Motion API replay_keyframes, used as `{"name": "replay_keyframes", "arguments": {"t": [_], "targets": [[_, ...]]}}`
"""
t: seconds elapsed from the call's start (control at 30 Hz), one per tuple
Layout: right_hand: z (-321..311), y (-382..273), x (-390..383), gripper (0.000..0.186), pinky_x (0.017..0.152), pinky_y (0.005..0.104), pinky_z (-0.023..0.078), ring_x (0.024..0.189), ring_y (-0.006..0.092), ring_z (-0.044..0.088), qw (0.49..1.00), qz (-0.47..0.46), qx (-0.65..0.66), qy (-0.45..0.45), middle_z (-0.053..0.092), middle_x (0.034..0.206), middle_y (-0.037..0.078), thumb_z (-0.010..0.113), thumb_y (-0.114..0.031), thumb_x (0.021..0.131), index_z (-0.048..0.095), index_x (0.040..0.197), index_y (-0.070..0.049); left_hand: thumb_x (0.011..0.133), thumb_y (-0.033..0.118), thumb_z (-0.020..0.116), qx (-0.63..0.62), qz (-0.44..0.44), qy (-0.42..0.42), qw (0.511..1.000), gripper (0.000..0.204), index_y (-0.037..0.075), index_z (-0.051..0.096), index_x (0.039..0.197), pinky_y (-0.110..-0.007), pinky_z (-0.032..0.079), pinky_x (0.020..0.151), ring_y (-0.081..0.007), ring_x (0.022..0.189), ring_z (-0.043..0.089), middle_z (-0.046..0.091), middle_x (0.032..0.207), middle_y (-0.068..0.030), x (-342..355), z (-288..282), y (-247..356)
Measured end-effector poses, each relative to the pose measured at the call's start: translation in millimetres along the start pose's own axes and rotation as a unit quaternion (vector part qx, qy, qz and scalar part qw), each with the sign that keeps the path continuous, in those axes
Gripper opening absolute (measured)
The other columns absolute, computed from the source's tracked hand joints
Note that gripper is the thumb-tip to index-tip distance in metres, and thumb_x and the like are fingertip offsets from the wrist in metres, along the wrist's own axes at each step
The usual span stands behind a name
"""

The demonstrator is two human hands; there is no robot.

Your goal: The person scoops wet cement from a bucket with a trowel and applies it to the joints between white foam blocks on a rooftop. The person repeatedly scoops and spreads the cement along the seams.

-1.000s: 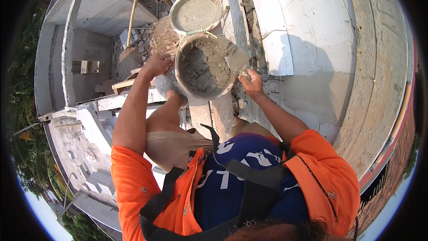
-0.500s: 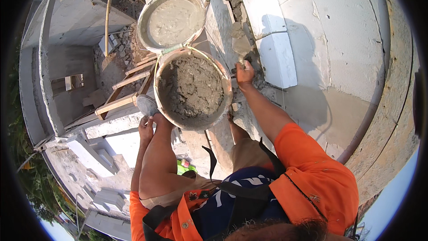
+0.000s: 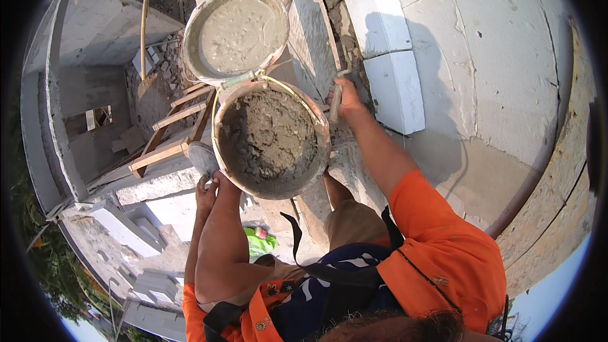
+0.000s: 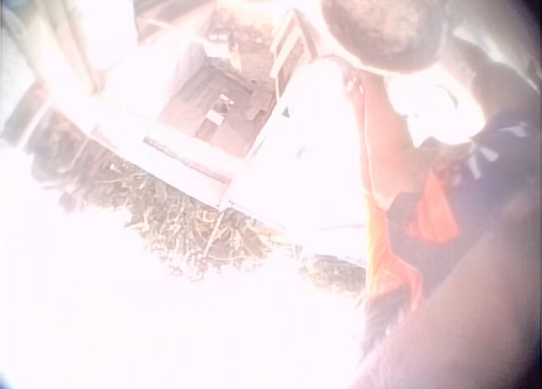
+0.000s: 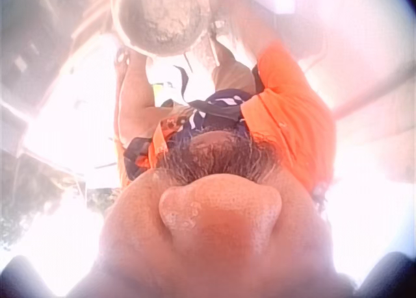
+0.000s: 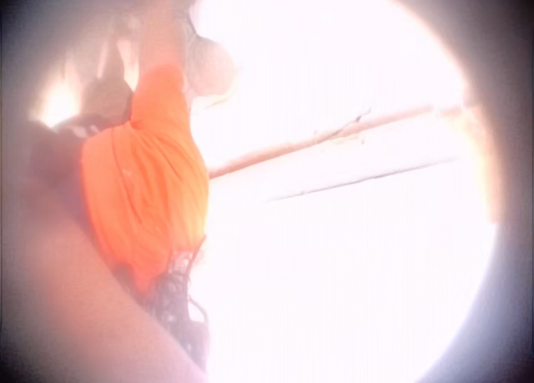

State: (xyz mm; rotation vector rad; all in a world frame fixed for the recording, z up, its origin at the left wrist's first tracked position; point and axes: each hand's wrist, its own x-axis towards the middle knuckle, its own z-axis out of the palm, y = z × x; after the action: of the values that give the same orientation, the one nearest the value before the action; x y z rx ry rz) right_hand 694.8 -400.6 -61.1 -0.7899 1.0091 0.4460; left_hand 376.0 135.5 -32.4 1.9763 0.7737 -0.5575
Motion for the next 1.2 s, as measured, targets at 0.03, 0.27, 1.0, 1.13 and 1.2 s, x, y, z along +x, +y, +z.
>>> {"name": "replay_keyframes", "arguments": {"t": [0.03, 0.27, 1.0, 1.13, 1.2], "targets": [[-6, -16, 16, 0.021, 0.051, 0.0366, 0.047, 0.056, 0.0189, 0.053, 0.997, 0.033, 0.063, -0.023, 0.055, 0.072, 0.003, 0.070, -0.027, 0.090, 0.058, 0.090, -0.010, 0.098, 0.034, 0.076, -0.013, -0.003, -0.004, 1.000, 0.071, -0.010, 0.054, 0.149, -0.042, 0.054, 0.105, -0.0353, 0.133, 0.062, 0.062, 0.144, -0.0300, 2, 1, 0], [19, -24, 13, 0.021, 0.050, 0.0356, 0.046, 0.058, 0.0185, 0.054, 0.998, -0.035, -0.004, 0.049, 0.054, 0.073, 0.002, 0.066, -0.030, 0.095, 0.057, 0.090, -0.012, 0.098, 0.035, 0.076, -0.074, -0.025, -0.012, 0.997, 0.071, -0.009, 0.054, 0.149, -0.041, 0.051, 0.109, -0.0342, 0.135, 0.061, 0.064, 0.142, -0.0294, 7, 0, -11], [8, -45, 24, 0.025, 0.050, 0.0369, 0.048, 0.058, 0.0193, 0.056, 0.993, -0.046, -0.092, 0.061, 0.057, 0.075, 0.004, 0.069, -0.033, 0.094, 0.060, 0.097, -0.010, 0.099, 0.036, 0.074, -0.086, -0.043, -0.001, 0.995, 0.062, -0.008, 0.061, 0.141, -0.039, 0.056, 0.096, -0.0279, 0.116, 0.070, 0.073, 0.129, -0.0251, 13, 3, -22], [13, -16, -17, 0.026, 0.050, 0.0356, 0.048, 0.058, 0.0188, 0.057, 0.997, -0.034, -0.044, 0.047, 0.057, 0.075, 0.004, 0.072, -0.033, 0.094, 0.060, 0.099, -0.010, 0.099, 0.039, 0.075, -0.080, -0.088, -0.024, 0.993, 0.065, -0.008, 0.061, 0.142, -0.036, 0.057, 0.087, -0.0214, 0.104, 0.069, 0.074, 0.125, -0.0200, -9, -6, -25], [-5, -1, -45, 0.031, 0.050, 0.0348, 0.048, 0.058, 0.0186, 0.057, 0.993, -0.065, -0.077, 0.054, 0.059, 0.076, 0.004, 0.075, -0.035, 0.091, 0.061, 0.101, -0.010, 0.099, 0.041, 0.075, -0.025, -0.098, -0.016, 0.995, 0.066, -0.007, 0.062, 0.143, -0.033, 0.057, 0.082, -0.0180, 0.101, 0.067, 0.074, 0.123, -0.0160, -22, -12, -7]]}}
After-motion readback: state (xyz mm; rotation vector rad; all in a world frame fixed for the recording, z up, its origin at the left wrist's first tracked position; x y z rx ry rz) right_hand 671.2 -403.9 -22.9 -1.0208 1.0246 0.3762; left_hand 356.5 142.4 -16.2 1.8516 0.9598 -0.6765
